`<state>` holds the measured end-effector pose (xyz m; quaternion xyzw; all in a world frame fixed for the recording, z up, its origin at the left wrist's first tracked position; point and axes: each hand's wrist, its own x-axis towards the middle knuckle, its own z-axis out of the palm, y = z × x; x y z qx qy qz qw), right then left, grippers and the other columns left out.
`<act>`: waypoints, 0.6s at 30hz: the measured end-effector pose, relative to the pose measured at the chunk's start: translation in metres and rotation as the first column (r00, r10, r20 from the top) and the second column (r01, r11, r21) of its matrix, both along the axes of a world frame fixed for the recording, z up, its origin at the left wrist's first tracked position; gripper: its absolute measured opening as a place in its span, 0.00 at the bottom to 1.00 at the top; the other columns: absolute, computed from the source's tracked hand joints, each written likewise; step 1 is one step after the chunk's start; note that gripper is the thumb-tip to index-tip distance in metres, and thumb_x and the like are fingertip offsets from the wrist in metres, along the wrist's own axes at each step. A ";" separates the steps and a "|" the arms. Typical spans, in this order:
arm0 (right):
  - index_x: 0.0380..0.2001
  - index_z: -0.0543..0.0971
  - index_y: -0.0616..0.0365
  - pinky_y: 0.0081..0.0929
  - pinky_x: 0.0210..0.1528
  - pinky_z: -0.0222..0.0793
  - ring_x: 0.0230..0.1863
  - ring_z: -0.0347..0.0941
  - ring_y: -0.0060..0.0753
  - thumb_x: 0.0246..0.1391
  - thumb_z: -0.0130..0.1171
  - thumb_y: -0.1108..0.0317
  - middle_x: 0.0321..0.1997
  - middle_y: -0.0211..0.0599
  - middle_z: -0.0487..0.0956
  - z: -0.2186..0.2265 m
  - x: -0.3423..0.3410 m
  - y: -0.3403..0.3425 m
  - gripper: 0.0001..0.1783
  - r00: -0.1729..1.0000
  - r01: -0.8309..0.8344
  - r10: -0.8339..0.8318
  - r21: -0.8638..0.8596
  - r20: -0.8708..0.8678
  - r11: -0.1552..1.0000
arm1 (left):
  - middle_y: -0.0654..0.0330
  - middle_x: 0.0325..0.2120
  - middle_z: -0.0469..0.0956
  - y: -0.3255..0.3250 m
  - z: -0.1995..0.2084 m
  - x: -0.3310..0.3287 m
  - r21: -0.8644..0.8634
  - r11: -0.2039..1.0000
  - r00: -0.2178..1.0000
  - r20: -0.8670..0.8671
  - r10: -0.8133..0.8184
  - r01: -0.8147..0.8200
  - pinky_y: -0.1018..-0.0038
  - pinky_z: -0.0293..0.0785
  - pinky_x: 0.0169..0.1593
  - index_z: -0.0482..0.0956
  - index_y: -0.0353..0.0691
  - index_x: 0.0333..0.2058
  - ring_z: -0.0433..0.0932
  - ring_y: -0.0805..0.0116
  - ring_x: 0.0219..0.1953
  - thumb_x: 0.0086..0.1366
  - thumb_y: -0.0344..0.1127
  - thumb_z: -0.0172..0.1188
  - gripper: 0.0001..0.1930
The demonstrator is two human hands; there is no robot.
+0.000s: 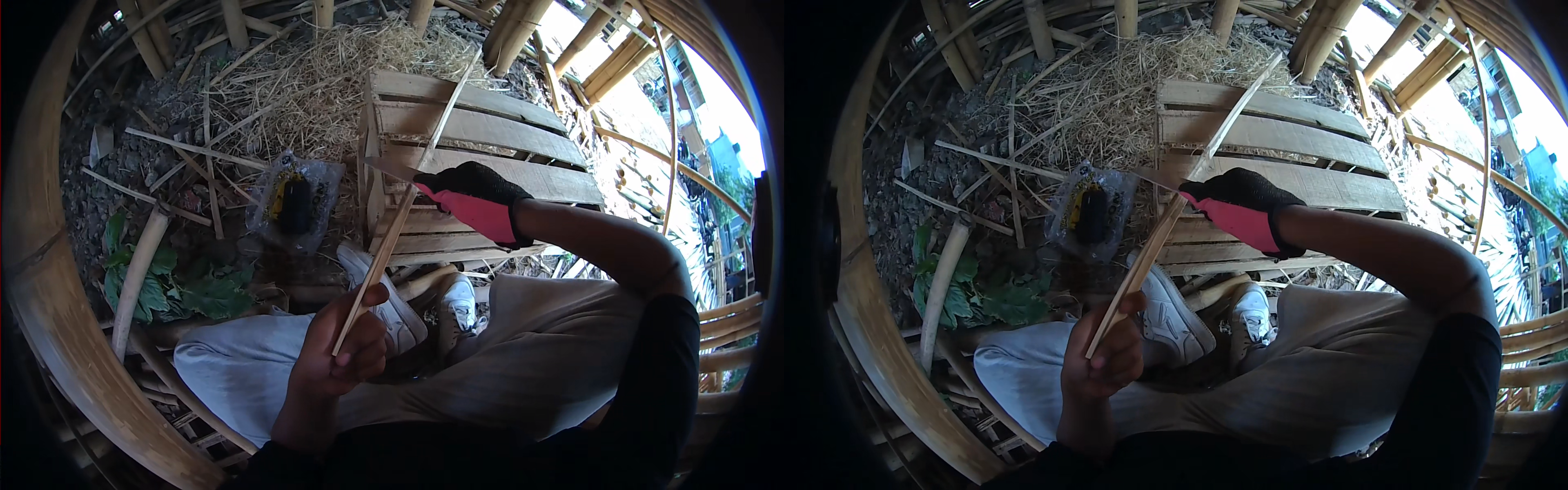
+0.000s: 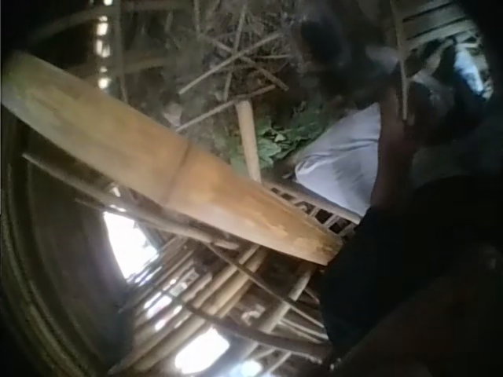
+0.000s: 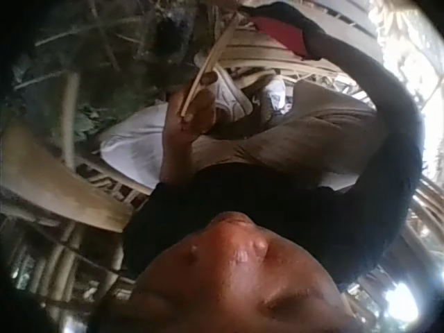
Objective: The person sits on the ground and uses a knife to shave and smooth a thin bamboo stick. They hold the stick with one hand and carefully scrape along its length with the other, producing fine shavings.
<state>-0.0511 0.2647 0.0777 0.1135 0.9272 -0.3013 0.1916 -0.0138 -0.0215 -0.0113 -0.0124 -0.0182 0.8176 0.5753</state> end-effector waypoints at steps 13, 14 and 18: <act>0.41 0.85 0.55 0.28 0.35 0.67 0.25 0.66 0.19 0.67 0.52 0.44 0.23 0.28 0.75 -0.019 -0.006 0.000 0.25 0.992 -0.119 0.116 -0.051 -0.058 0.992 | 0.68 0.10 0.63 -0.001 -0.004 -0.003 0.076 0.997 0.998 0.054 0.017 -0.021 0.82 0.49 0.13 0.64 0.45 0.47 0.56 0.80 0.07 0.78 0.37 0.36 0.08; 0.40 0.85 0.55 0.28 0.34 0.67 0.25 0.65 0.20 0.66 0.52 0.44 0.23 0.28 0.75 -0.004 -0.005 -0.009 0.26 0.998 -0.043 0.047 -0.098 0.034 0.994 | 0.68 0.10 0.63 -0.002 -0.004 -0.001 0.090 0.996 0.998 0.056 0.016 -0.021 0.82 0.49 0.13 0.64 0.45 0.47 0.57 0.80 0.07 0.78 0.37 0.36 0.08; 0.27 0.79 0.55 0.22 0.27 0.63 0.22 0.64 0.16 0.65 0.54 0.46 0.21 0.24 0.72 -0.026 -0.019 0.034 0.23 0.992 -0.117 0.118 0.017 -0.056 0.993 | 0.63 0.13 0.69 0.003 -0.004 -0.004 0.131 0.991 0.989 0.144 0.020 -0.039 0.83 0.52 0.11 0.61 0.41 0.48 0.62 0.78 0.08 0.78 0.38 0.37 0.09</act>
